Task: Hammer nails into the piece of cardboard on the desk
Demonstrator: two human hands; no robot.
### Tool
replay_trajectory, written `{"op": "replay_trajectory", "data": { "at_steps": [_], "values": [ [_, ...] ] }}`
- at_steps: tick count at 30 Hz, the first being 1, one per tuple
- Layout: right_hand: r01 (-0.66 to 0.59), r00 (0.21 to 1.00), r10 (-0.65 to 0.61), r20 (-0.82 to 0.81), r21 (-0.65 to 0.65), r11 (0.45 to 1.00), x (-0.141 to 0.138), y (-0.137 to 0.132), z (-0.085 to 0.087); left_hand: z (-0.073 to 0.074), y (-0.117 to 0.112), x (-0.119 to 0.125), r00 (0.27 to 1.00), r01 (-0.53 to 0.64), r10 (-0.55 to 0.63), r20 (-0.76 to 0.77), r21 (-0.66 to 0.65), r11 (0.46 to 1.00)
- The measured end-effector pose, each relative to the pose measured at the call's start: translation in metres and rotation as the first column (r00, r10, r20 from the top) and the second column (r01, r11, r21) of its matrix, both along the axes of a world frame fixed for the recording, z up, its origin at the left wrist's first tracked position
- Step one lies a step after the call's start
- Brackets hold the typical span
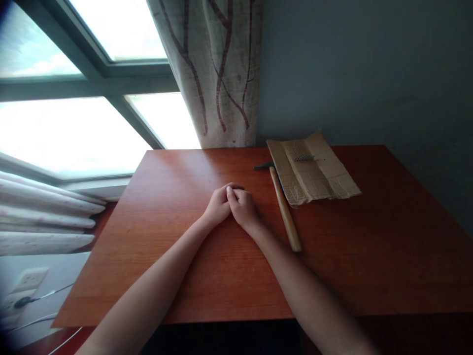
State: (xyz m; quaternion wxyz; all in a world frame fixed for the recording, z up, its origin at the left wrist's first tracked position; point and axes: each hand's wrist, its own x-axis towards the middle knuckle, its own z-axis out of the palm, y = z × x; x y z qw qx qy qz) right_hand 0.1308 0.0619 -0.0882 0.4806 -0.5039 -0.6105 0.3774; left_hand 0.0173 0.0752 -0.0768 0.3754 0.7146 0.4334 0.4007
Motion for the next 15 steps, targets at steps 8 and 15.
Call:
{"op": "replay_trajectory", "data": {
  "at_steps": [8,15],
  "values": [
    [0.018,1.0,-0.018,0.017,0.0,1.0,-0.0004,-0.0001,0.0022,0.0006,0.0001,0.0,1.0,-0.006,0.006,-0.005,-0.011,1.0],
    [0.02,1.0,-0.02,0.019,0.019,1.0,-0.0001,0.0001,0.0056,-0.0012,0.0001,-0.0009,1.0,-0.001,0.001,-0.008,0.003,1.0]
  ]
}}
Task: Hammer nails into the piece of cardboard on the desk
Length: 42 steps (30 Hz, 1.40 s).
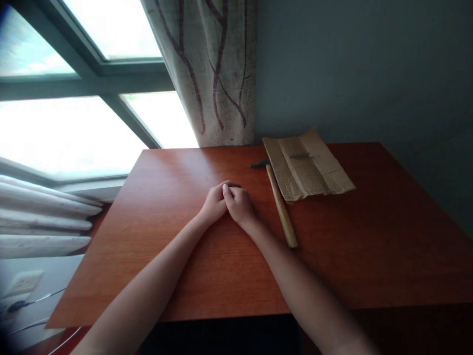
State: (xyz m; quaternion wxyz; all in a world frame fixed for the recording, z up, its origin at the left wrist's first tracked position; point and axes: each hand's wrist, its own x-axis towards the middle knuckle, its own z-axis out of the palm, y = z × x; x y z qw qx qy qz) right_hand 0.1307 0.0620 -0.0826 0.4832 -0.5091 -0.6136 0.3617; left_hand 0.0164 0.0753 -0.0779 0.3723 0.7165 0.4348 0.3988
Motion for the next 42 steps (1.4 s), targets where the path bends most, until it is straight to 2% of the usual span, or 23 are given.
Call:
{"op": "replay_trajectory", "data": {
  "at_steps": [5,10,14,19,21,23,25,29,32,37,42],
  "values": [
    [-0.022,0.989,0.013,0.145,0.064,0.998,0.004,0.0,0.0,0.0,0.0,0.0,1.0,0.015,-0.014,-0.02,0.039,0.999],
    [-0.039,0.96,-0.004,0.279,0.152,0.988,0.016,-0.007,0.009,-0.001,-0.003,0.0,0.994,0.007,0.002,-0.109,0.08,0.997],
    [-0.006,0.88,-0.135,0.456,0.294,0.956,0.041,-0.035,0.018,-0.001,-0.006,0.002,0.981,0.027,-0.005,-0.196,0.11,0.994],
    [0.127,0.671,-0.405,0.621,0.442,0.888,0.089,-0.083,0.012,0.0,-0.008,0.005,0.973,0.038,-0.008,-0.23,0.13,0.991],
    [0.21,0.558,-0.469,0.685,0.43,0.878,0.105,-0.092,0.003,0.0,-0.008,0.006,0.971,0.043,-0.011,-0.24,0.132,0.99],
    [0.277,0.503,-0.475,0.722,0.386,0.88,0.116,-0.092,-0.006,-0.001,-0.008,0.006,0.97,0.039,-0.005,-0.245,0.132,0.99],
    [0.3,0.544,-0.443,0.713,0.328,0.896,0.123,-0.086,-0.015,-0.002,-0.008,0.005,0.97,0.029,0.004,-0.244,0.134,0.991],
    [0.278,0.705,-0.385,0.595,0.268,0.922,0.131,-0.073,-0.024,-0.002,-0.009,0.005,0.973,0.021,0.013,-0.23,0.145,0.989],
    [0.26,0.749,-0.377,0.545,0.281,0.924,0.129,-0.071,-0.023,0.004,-0.011,0.006,0.979,0.023,0.01,-0.202,0.161,0.987],
    [0.138,0.791,-0.296,0.535,0.316,0.939,0.106,-0.079,-0.016,0.025,-0.02,0.0,0.996,0.02,0.002,-0.093,0.237,0.971],
    [0.063,0.86,-0.212,0.465,0.315,0.947,0.076,-0.087,-0.007,0.036,-0.027,-0.026,0.996,-0.031,0.052,-0.071,0.269,0.963]
  ]
}}
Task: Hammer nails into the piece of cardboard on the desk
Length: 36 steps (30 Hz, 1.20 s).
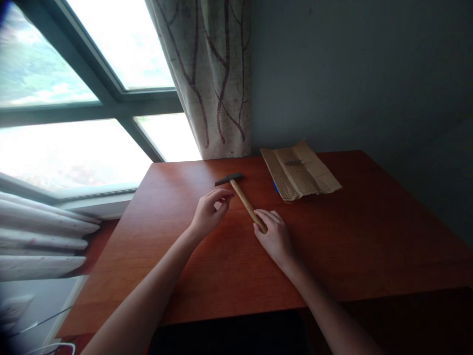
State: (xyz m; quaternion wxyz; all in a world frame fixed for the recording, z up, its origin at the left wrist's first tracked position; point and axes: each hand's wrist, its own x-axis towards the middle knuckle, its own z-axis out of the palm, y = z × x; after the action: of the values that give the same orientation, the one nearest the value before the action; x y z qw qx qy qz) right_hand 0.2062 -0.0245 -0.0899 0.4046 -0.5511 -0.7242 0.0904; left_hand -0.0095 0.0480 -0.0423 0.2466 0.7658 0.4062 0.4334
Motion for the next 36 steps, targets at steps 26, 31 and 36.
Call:
{"op": "replay_trajectory", "data": {
  "at_steps": [26,31,36],
  "values": [
    [-0.523,0.852,0.523,-0.007,-0.029,0.852,-0.133,-0.025,0.011,-0.01,-0.053,-0.129,0.807,-0.233,0.337,-0.485,0.263,0.936],
    [-0.568,0.82,0.572,0.016,-0.1,0.817,-0.148,-0.03,0.014,-0.017,-0.065,-0.148,0.792,-0.305,0.386,-0.473,0.242,0.921],
    [-0.592,0.794,0.605,0.056,-0.151,0.792,-0.153,-0.031,0.022,-0.022,-0.071,-0.157,0.78,-0.339,0.418,-0.466,0.246,0.908]
  ]
}}
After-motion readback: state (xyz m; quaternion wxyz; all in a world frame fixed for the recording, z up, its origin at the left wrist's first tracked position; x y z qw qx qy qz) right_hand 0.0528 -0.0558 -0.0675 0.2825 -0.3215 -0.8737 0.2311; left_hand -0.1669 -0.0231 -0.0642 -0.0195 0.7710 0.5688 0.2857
